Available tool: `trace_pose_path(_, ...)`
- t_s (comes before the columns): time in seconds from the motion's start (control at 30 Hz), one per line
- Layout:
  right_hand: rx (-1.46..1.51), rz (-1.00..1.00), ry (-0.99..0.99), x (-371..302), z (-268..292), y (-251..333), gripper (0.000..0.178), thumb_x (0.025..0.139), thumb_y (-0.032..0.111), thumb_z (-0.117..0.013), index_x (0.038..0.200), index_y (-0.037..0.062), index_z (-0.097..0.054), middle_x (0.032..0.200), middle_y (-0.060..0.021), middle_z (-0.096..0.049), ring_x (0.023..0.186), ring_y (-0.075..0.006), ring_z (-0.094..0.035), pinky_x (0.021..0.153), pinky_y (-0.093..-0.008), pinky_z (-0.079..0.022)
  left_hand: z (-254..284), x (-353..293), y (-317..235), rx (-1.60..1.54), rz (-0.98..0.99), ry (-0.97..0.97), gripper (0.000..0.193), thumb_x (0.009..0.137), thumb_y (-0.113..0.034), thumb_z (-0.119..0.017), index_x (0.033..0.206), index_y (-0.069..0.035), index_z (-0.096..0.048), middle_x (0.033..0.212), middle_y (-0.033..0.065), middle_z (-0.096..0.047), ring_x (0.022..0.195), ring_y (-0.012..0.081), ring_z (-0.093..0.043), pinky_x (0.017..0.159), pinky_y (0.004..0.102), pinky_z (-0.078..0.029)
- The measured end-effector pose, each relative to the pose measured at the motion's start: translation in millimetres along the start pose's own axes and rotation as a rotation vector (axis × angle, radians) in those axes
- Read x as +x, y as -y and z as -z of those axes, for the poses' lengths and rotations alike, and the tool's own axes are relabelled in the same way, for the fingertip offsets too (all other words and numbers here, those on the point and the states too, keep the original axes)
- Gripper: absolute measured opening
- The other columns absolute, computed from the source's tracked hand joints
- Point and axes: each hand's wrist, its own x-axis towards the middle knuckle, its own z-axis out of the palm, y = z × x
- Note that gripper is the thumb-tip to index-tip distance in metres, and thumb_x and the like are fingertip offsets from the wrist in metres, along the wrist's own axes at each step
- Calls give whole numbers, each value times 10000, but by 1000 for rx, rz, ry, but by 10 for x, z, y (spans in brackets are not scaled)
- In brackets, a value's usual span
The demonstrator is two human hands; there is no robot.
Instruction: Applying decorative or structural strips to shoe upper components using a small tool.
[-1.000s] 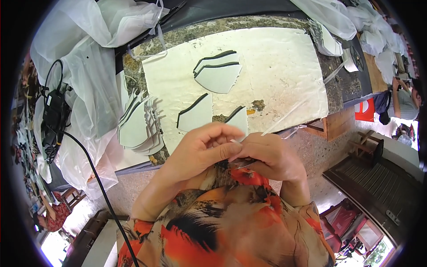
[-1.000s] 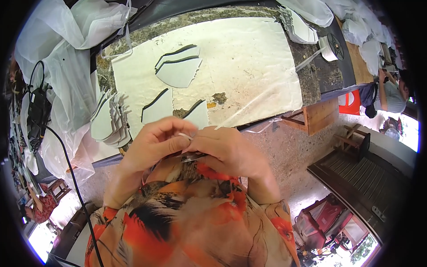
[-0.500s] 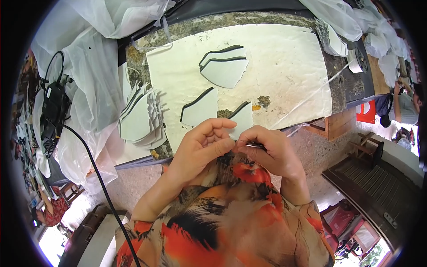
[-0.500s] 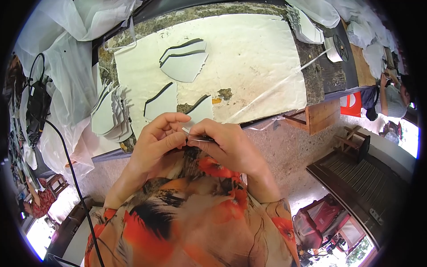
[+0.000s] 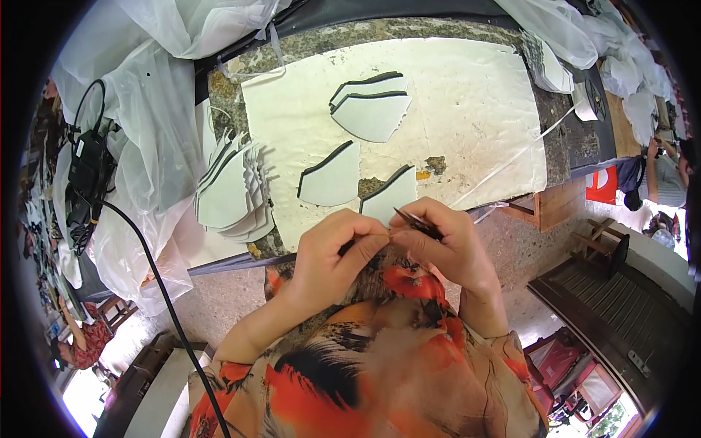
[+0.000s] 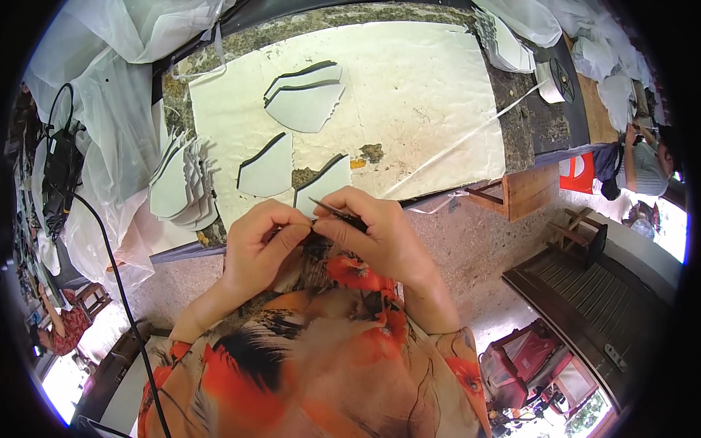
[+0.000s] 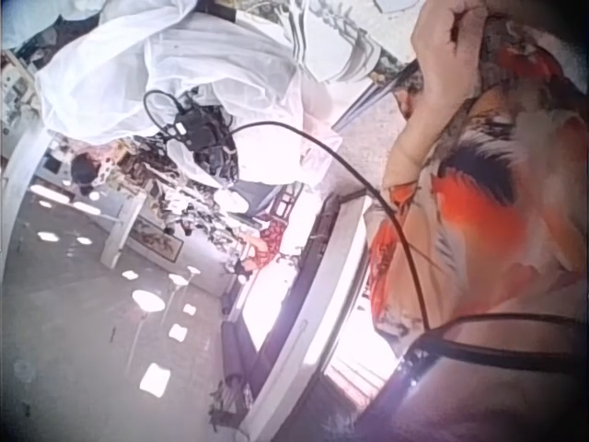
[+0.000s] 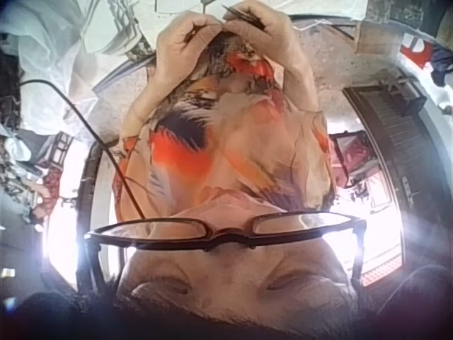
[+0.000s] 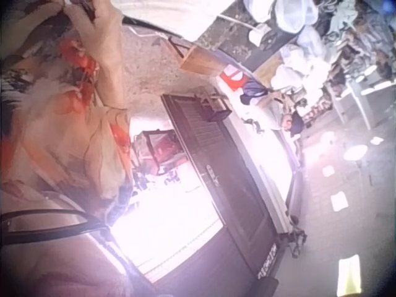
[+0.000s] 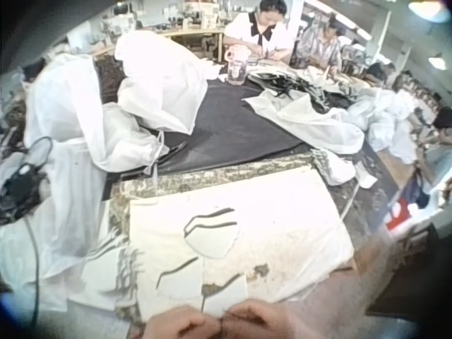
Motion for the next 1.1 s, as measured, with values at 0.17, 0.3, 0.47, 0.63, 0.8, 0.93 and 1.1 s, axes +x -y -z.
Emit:
trace_pose_path(0.17, -35, 10, -108, 21, -20, -56, 99, 972, 87, -717, 1033, 19, -682, 886, -40, -714, 733, -72, -617, 636, -246, -499, -7, -25, 89, 324, -257, -86, 196, 911, -78, -740, 1101, -39, -711, 946, 99, -690, 804, 277, -639, 734, 355, -505)
trace_pose_path(0.3, -168, -15, -266, 56, -98, -69, 135, 973, 120, -711, 1043, 10, -676, 875, -76, -716, 694, -134, -635, 636, -288, -519, -45, -21, 213, 768, -483, -131, 303, 829, -81, -780, 1129, -71, -739, 1103, 64, -672, 996, 271, -603, 885, 390, -455)
trace_pose_path(0.47, -245, -3, -199, 25, -127, -35, 162, 962, 147, -710, 1029, 6, -666, 881, -146, -697, 733, -254, -679, 673, -339, -533, -95, -74, 319, 941, -553, -106, 442, 762, -135, -802, 1194, -101, -713, 1214, 7, -618, 1103, 226, -554, 957, 427, -400)
trace_pose_path(0.63, -313, 200, -74, 12, -181, 34, 126, 954, 126, -704, 1003, 11, -688, 851, -139, -685, 743, -268, -658, 683, -339, -525, -63, -91, 397, 937, -601, -110, 464, 762, -141, -780, 1219, -115, -708, 1237, -8, -608, 1124, 216, -536, 980, 425, -382)
trace_pose_path(0.8, -513, 199, -319, 219, -76, -96, 132, 919, 111, -713, 981, 0, -681, 829, -119, -688, 708, -202, -643, 677, -312, -520, -98, -88, 312, 972, -562, -101, 455, 790, -132, -774, 1240, -102, -714, 1235, 2, -628, 1112, 229, -546, 982, 425, -379)
trace_pose_path(0.93, -513, 147, -174, 263, -65, -98, 143, 908, 124, -694, 970, 0, -657, 837, -135, -686, 721, -256, -658, 675, -336, -523, -87, -102, 305, 977, -546, -88, 459, 800, -122, -786, 1255, -95, -723, 1221, 13, -645, 1104, 238, -556, 974, 426, -381)
trace_pose_path(1.1, -612, 207, -198, 304, -68, -133, 167, 906, 156, -703, 960, 8, -646, 848, -155, -680, 751, -339, -669, 668, -381, -524, -82, -94, 353, 1000, -576, -90, 492, 771, -138, -731, 1260, -100, -696, 1250, -8, -610, 1128, 214, -531, 1001, 415, -370)
